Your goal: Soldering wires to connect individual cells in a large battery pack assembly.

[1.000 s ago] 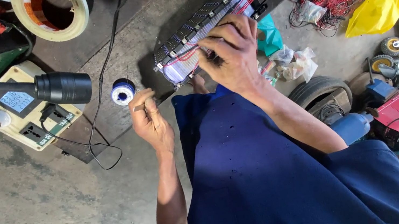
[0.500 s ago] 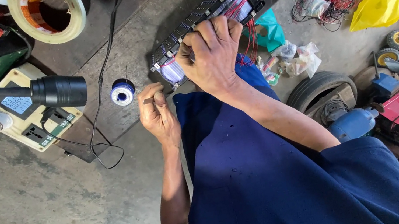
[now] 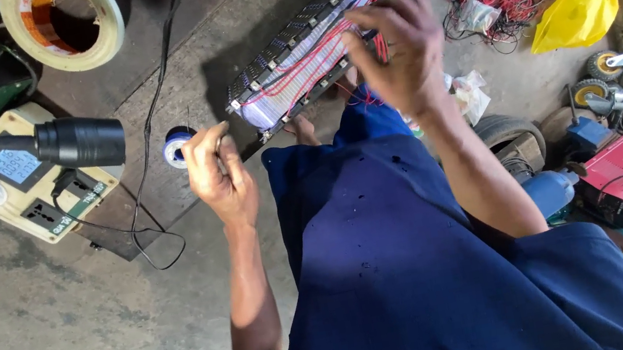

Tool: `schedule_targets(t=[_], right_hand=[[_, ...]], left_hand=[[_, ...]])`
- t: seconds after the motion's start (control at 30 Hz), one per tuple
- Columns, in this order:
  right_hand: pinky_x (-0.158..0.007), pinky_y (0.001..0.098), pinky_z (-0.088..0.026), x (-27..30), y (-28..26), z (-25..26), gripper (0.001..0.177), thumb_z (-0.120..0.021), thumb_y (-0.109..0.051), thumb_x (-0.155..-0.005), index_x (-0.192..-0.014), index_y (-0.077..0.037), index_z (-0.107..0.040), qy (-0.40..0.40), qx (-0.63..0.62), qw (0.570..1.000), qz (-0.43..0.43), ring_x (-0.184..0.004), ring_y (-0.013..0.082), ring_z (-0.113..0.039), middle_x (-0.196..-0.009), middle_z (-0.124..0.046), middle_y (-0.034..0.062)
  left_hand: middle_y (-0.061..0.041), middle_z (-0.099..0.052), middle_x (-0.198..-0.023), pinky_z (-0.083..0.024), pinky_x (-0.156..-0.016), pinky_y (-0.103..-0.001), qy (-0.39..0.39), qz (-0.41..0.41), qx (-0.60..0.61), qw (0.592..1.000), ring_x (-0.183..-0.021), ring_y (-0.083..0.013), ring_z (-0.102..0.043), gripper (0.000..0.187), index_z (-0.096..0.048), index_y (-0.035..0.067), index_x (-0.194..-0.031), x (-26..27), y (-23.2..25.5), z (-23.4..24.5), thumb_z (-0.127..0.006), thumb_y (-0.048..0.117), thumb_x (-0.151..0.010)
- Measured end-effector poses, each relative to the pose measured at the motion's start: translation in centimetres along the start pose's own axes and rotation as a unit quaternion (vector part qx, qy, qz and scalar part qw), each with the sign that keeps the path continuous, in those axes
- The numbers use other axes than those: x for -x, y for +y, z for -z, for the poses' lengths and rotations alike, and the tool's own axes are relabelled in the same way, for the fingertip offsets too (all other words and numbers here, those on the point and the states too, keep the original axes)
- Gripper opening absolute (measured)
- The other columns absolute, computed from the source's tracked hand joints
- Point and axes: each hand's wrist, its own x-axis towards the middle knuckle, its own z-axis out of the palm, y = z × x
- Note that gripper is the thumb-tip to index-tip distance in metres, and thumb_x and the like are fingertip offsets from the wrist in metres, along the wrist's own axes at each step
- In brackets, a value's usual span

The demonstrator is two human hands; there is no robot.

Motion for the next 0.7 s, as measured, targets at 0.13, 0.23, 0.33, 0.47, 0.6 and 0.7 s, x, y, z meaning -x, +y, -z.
schedule_targets(t=[0.13, 0.23, 0.33, 0.47, 0.6, 0.7], right_hand=[[-0.078, 0.0374, -0.043, -0.3, 2.7, -0.4, 0.007, -0.086, -0.014, -0.099, -0.097, -0.009, -0.081, 0.024, 0.045, 0.994, 0.102, -0.088, 0.021, -0.059, -0.093, -0.072, 0.0058], [-0.079, 0.0376, -0.039, -1.7, 1.9, -0.6, 0.012, -0.086, -0.021, -0.099, -0.094, -0.011, -0.08, 0.014, 0.051, 0.983, 0.175, -0.09, 0.0211, -0.055, -0.094, -0.07, 0.0026], [-0.079, 0.0402, -0.04, -3.0, 1.5, -0.4, 0.02, -0.081, -0.024, -0.104, -0.095, -0.007, -0.078, -0.014, 0.034, 0.976, 0.216, -0.092, 0.0248, -0.053, -0.095, -0.064, 0.0047], [-0.071, 0.0354, -0.042, -3.6, 2.3, -1.3, 0.028, -0.083, -0.029, -0.103, -0.086, -0.009, -0.073, -0.001, 0.046, 0.966, 0.256, -0.083, 0.022, -0.052, -0.085, -0.059, 0.0043], [-0.067, 0.0342, -0.041, -3.7, 2.4, -1.8, 0.033, -0.081, -0.02, -0.101, -0.076, -0.006, -0.066, 0.026, 0.052, 0.961, 0.27, -0.077, 0.0202, -0.049, -0.081, -0.056, 0.0062], [-0.068, 0.0369, -0.042, -4.0, 2.8, -1.2, 0.028, -0.078, -0.019, -0.103, -0.081, -0.004, -0.067, 0.023, 0.017, 0.964, 0.264, -0.081, 0.0242, -0.051, -0.084, -0.055, 0.0077]], left_hand=[[-0.011, -0.065, -0.094, -0.048, -0.071, -0.039, -0.002, -0.05, -0.096, 0.994, -0.08, -0.0274, -0.056, 0.007, -0.064, 0.002, -0.104, -0.6, 0.4, -2.0, -0.064, 0.001, -0.098], [-0.006, -0.065, -0.083, -0.044, -0.058, -0.034, 0.059, 0.007, -0.135, 0.989, -0.068, -0.0196, -0.055, 0.015, -0.065, 0.005, -0.092, 0.1, 0.4, -3.4, -0.078, 0.012, -0.093], [-0.006, -0.064, -0.08, -0.043, -0.057, -0.032, 0.103, 0.067, -0.121, 0.985, -0.065, -0.0158, -0.055, 0.015, -0.065, 0.006, -0.086, 0.1, 0.9, -4.3, -0.08, 0.011, -0.088], [0.003, -0.049, -0.07, -0.04, -0.058, -0.027, 0.121, 0.201, -0.023, 0.972, -0.065, -0.0068, -0.043, 0.013, -0.066, 0.008, -0.085, 0.2, 1.3, -4.8, -0.075, 0.011, -0.095], [0.001, -0.051, -0.071, -0.043, -0.062, -0.029, 0.123, 0.172, -0.055, 0.976, -0.065, -0.0096, -0.043, 0.019, -0.057, 0.008, -0.081, 0.3, 1.4, -5.2, -0.07, 0.006, -0.095], [-0.001, -0.055, -0.075, -0.044, -0.063, -0.032, 0.102, 0.156, -0.093, 0.978, -0.067, -0.0121, -0.047, 0.018, -0.055, 0.008, -0.084, 0.5, 1.1, -5.1, -0.068, 0.009, -0.096]])
